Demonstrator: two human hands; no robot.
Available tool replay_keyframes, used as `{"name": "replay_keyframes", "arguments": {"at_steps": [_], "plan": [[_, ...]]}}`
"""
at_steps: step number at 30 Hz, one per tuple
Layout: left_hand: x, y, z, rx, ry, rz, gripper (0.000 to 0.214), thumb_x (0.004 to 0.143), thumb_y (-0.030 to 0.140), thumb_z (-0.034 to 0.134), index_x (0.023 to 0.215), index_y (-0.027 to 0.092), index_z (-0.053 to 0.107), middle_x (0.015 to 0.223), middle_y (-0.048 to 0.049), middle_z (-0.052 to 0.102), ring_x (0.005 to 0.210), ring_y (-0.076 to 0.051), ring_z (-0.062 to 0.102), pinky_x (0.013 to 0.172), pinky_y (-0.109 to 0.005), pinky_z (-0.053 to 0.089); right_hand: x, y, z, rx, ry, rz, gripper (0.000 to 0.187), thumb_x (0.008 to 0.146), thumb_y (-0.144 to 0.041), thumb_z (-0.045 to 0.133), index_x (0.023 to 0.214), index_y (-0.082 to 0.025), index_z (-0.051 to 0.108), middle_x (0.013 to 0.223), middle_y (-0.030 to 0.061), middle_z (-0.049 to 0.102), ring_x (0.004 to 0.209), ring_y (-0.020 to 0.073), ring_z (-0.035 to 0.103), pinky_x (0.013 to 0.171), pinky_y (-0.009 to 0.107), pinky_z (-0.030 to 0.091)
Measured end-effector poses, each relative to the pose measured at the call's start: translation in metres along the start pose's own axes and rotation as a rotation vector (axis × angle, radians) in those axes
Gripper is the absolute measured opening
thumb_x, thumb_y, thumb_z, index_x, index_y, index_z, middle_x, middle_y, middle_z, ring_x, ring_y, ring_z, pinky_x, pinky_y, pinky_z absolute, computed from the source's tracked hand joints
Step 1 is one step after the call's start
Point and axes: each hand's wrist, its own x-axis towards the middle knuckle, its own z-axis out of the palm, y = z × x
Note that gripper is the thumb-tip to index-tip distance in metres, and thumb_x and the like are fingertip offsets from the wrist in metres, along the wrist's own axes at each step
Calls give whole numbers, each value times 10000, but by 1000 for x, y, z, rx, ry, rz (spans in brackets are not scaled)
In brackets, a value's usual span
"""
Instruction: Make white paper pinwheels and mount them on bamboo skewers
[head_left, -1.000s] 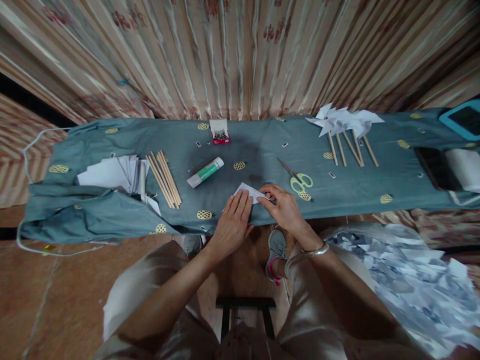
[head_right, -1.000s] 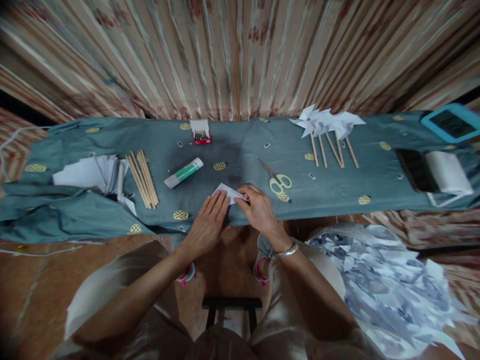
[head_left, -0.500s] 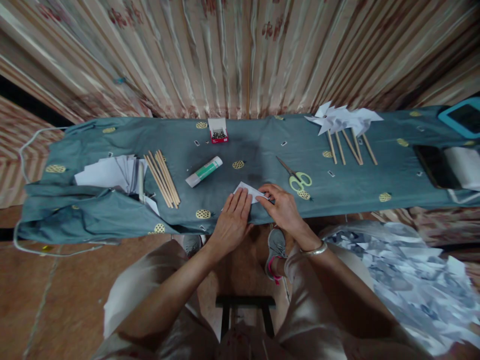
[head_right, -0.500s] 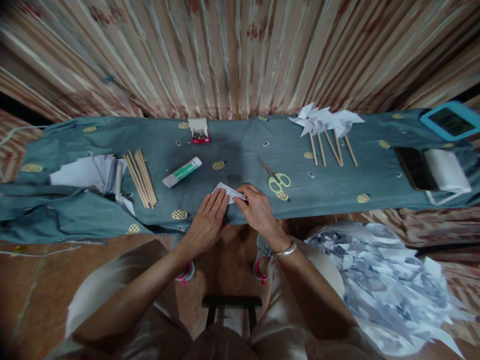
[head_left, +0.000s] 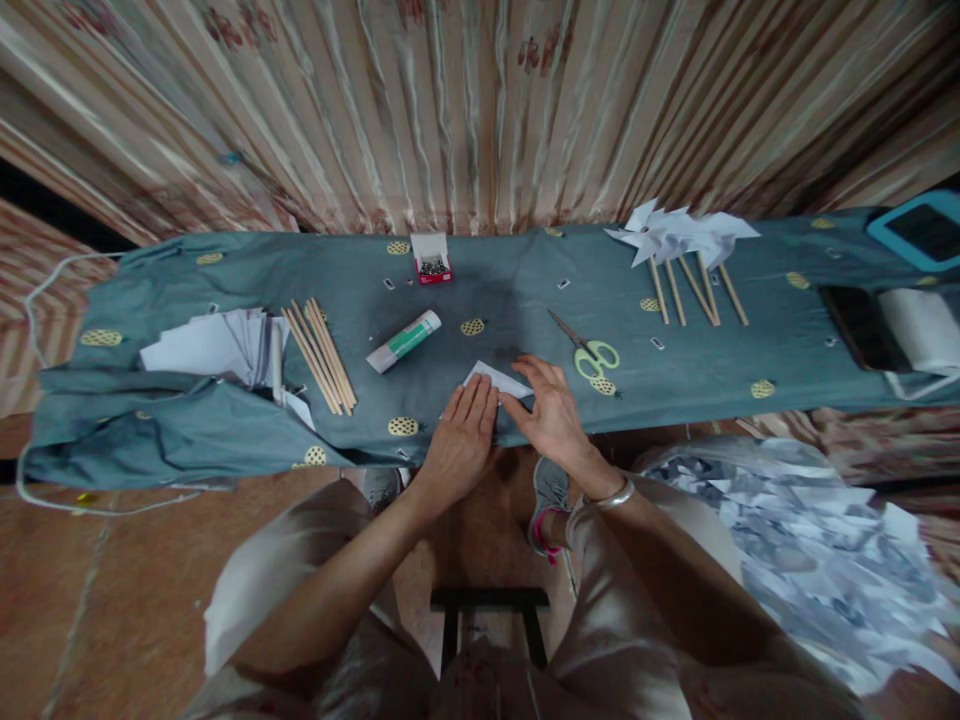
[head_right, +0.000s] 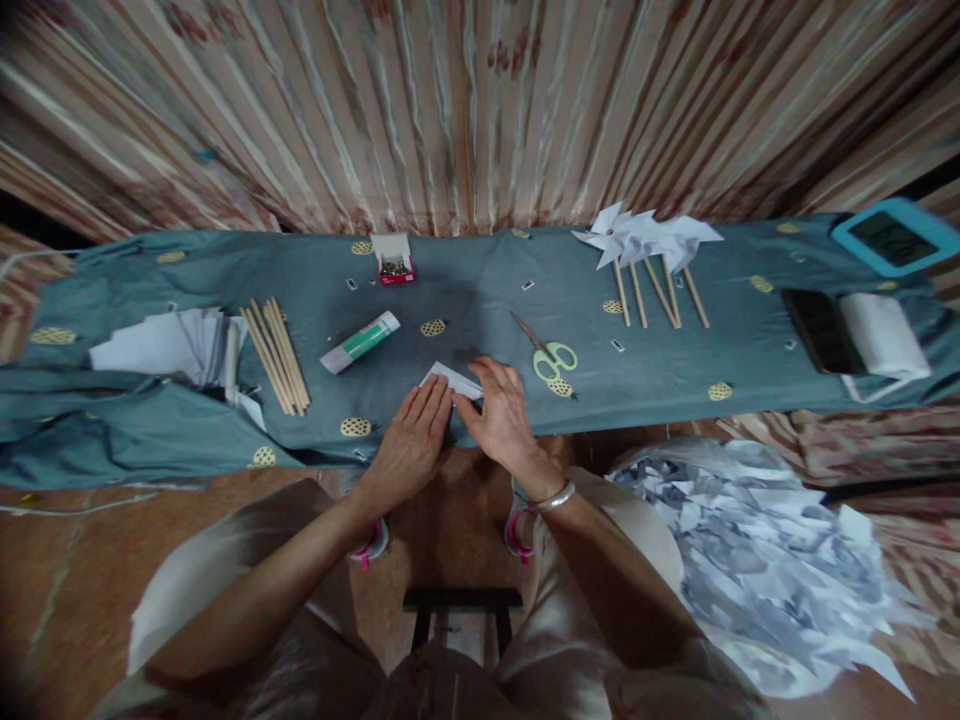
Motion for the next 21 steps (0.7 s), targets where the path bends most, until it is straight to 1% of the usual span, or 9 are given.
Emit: {"name": "replay_keyframes", "arguments": {"at_steps": [4,7,10,15,21], "plan": [[1,0,2,2,-1,-2,596,874,164,431,1421,-47,326,1531,-286,279,1463,-336,185,1173,-520,262,-2,1,3,-7,-14,9,395,874,-328,567,1228,-153,584,1315,163,574,1213,309,499,1041,491,401],[-1,-2,5,-22,16,8,613,879,189,425,1440,-27,304,1533,-284,277,1468,-331,172,1163,-543,275,-4,2,3,5,-32,18,398,892,-345,540,1247,-169,573,1337,158,559,1227,311,490,1040,505,394],[-6,-6,5,-22,41,22,614,884,177,423,1452,-14,289,1532,-278,282,1471,-319,172,1161,-537,287,-6,4,0,10,-47,33,394,910,-354,513,1259,-176,561,1359,155,545,1250,311,479,1045,510,387],[-26,-19,1,18,56,7,622,870,113,436,1465,8,288,1546,-237,289,1473,-306,176,1167,-514,285,-9,11,-7,-5,-28,27,336,936,-300,454,1217,-160,573,1343,160,555,1257,294,483,1071,494,374],[-55,-30,-5,56,40,-33,627,867,139,470,1462,13,316,1529,-234,331,1460,-308,235,1161,-513,292,-13,20,-11,40,-27,16,290,948,-280,392,1130,-183,596,1313,154,568,1259,282,495,1080,496,381]]}}
